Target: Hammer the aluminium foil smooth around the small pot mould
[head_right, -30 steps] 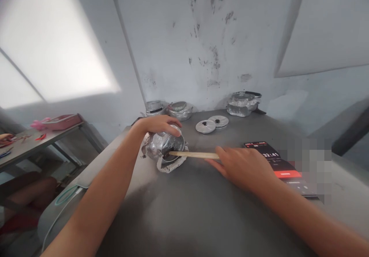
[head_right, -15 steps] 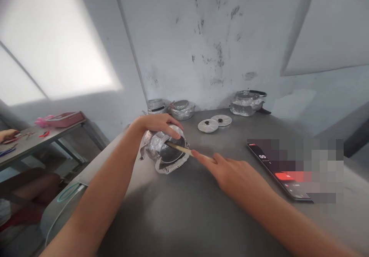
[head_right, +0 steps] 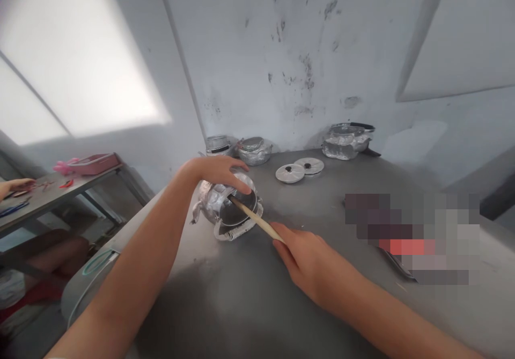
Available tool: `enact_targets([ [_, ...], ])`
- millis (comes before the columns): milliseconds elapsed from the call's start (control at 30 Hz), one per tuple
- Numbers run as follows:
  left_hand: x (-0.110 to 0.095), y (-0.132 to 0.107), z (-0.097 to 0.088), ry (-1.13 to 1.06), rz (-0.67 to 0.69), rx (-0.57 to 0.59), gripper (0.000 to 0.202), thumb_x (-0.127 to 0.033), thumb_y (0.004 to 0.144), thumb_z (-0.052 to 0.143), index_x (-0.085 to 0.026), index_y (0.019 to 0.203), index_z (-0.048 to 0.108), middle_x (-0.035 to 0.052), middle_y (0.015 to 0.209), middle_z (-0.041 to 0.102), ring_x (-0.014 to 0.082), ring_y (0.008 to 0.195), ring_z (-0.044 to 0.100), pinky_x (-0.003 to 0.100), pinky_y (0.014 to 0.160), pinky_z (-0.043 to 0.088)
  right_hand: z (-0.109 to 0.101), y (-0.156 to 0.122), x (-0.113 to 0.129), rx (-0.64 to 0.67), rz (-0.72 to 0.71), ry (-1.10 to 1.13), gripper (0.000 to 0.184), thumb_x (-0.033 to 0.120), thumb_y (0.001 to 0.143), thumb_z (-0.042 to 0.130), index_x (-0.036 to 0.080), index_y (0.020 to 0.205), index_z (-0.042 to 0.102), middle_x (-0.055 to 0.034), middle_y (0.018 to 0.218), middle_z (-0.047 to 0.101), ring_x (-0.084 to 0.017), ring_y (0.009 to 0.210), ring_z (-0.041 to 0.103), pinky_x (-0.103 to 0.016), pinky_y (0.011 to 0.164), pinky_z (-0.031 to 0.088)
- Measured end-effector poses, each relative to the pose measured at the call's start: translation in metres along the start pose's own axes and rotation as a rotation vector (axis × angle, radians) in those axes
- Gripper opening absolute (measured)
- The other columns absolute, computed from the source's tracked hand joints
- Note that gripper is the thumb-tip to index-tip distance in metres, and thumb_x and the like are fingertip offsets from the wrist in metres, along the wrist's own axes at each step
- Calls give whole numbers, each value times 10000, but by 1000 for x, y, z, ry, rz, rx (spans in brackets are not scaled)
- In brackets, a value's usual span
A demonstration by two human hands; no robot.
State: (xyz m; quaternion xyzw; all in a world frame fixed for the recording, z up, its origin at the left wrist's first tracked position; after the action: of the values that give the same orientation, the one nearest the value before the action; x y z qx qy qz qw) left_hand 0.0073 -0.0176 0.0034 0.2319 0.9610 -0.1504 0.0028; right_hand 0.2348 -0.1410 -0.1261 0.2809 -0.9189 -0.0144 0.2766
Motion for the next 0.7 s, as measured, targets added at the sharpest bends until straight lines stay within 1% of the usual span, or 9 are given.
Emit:
enact_targets([
  [100,-2,-3,0,-13,56,-52,911,-834,665,592,-331,1416,482,34,1516,428,375,1277,464,405,969,453,1,1,-1,-13,51,9,264,333,1025,344,270,1062,598,-30,976,740,-222,864,711,-343,776,508],
  [233,0,-2,2,-41,73,-154,878,-820,701,576,-308,1407,480,58,1449,488,351,1224,496,402,947,459,2,2,-5,-57,84,-38,278,358,1030,321,261,1069,578,-46,988,739,-242,889,713,-374,798,509],
  [333,2,0,3,-64,95,-131,855,-797,717,582,-325,1420,465,53,1471,463,353,1237,482,411,947,459,2,1,-7,-114,68,-66,311,367,1035,306,260,1203,546,-60,1014,736,-251,902,712,-385,791,515],
  [400,3,2,3,-82,119,-88,833,-769,733,586,-353,1440,440,36,1506,426,359,1268,458,412,954,456,2,0,-7,-143,27,-70,369,352,1038,300,264,1352,473,-66,1031,733,-249,911,712,-375,773,522],
  [467,4,5,4,-94,117,-66,841,-774,732,583,-365,1450,425,28,1531,400,363,1294,439,412,965,452,2,0,-6,-134,-16,-85,430,314,1038,302,286,1457,396,-60,1020,732,-244,922,712,-361,760,528],
  [567,3,9,5,-98,104,-87,856,-827,729,534,-356,1438,441,33,1538,398,369,1310,433,427,987,438,4,0,-5,-73,-22,-129,469,266,1028,318,322,1488,397,-35,888,725,-245,898,718,-355,750,535],
  [633,2,11,6,-89,108,-99,855,-833,730,521,-350,1432,450,33,1534,409,373,1309,440,433,990,435,4,0,-4,-58,-12,-134,472,265,1027,326,325,1488,407,-34,874,717,-246,890,717,-359,750,538],
  [700,1,12,7,-79,116,-105,856,-821,725,535,-338,1427,460,35,1524,426,371,1300,452,428,987,437,5,-1,-3,-80,-11,-130,476,274,1032,319,319,1501,389,-40,901,712,-246,908,712,-364,757,539],
])
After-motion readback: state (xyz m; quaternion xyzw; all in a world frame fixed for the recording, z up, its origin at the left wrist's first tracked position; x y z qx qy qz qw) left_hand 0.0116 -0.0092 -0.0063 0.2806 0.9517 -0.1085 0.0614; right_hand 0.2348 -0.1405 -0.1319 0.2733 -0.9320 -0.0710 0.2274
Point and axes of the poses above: each hand's wrist, its own y-axis towards the middle knuckle, its own z-axis out of the palm, x = y × z, the point moved 1 cm from there along y, towards the middle knuckle
